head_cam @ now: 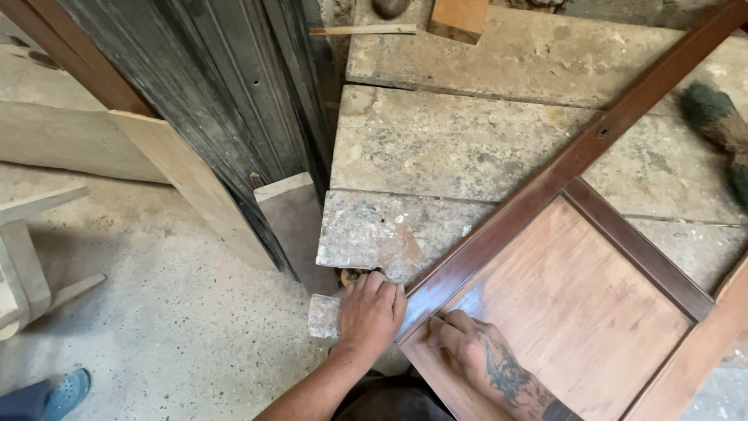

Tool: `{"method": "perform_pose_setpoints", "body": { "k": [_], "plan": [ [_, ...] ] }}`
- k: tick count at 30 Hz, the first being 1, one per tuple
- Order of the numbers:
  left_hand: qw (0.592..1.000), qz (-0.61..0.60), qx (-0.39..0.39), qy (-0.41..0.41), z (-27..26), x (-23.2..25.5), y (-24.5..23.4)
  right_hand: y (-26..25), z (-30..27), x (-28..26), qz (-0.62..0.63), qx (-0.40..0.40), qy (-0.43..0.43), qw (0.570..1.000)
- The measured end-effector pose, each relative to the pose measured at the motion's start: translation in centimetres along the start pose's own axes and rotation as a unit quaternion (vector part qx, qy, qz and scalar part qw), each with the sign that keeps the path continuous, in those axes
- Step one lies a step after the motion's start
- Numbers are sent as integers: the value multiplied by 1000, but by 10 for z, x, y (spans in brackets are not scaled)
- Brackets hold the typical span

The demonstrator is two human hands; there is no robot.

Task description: Sanding a wooden frame with sandpaper to smooth the surface

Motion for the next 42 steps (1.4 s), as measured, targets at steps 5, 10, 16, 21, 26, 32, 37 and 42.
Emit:
{"method": "perform_pose_setpoints", "body": {
  "k": [5,10,16,21,26,32,37,42],
  "plan": [
    [999,0,-31,-11,0,-3,5,0,-9,5,32,-27,-8,999],
    [999,-2,-34,-18,0,-2,2,-12,5,-3,0,29,-37,999],
    [1000,-6,-14,-15,0,-2,4,-7,5,7,51,6,-46,998],
    [999,-5,37,1,3,-1,2,-14,10,14,143,65,-37,987],
    [999,3,41,2,2,-2,5,-2,24,37,293,52,-2,955],
    [997,5,-67,-30,3,-2,4,-11,17,26,320,50,-12,946],
    [1000,-2,-15,-21,1,-3,7,-12,18,24,322,73,-34,943],
    [999,8,45,-3,2,-2,6,-21,23,20,313,59,-67,946]
  ]
}}
Point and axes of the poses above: each hand's wrist, its own z-axis towards the middle knuckle, its own y-axis out of the palm, x = y × z, the point moved 2 cm from there along z, towards the middle knuckle, and after that the axes turned 9 degrees about -x, right-handed, at the moved point
